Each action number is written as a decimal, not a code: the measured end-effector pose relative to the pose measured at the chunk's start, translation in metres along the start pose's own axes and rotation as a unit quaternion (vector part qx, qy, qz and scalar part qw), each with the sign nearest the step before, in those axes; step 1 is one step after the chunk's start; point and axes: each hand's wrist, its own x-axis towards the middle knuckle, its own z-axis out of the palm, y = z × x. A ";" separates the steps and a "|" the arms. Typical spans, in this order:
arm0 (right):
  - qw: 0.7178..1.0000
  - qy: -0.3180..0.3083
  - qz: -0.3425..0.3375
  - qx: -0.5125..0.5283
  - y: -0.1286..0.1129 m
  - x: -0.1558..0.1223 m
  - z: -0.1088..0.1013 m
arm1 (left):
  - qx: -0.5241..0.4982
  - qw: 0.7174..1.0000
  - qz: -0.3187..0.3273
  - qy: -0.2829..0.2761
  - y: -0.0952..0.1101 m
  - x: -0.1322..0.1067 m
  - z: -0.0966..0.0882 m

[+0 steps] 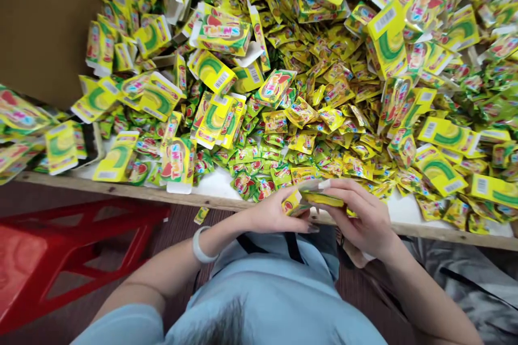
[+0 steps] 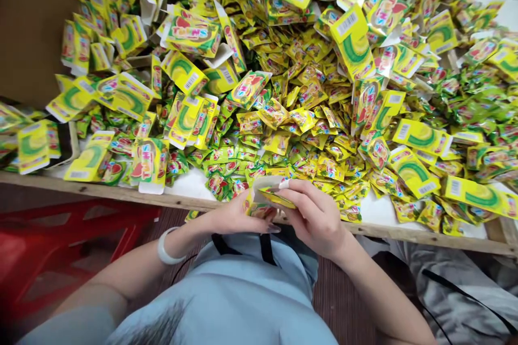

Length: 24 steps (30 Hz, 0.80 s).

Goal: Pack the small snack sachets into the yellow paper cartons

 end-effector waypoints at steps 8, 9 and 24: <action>0.978 -0.109 0.118 0.131 -0.006 0.011 -0.023 | 0.020 0.996 -0.024 -0.080 0.013 0.007 -0.003; 0.976 -0.097 0.129 0.145 -0.004 0.009 -0.023 | 0.016 0.993 -0.032 -0.110 0.014 0.008 -0.004; 0.939 -0.186 0.172 0.233 -0.016 -0.027 -0.021 | -0.074 0.987 -0.090 -0.111 -0.010 -0.004 0.026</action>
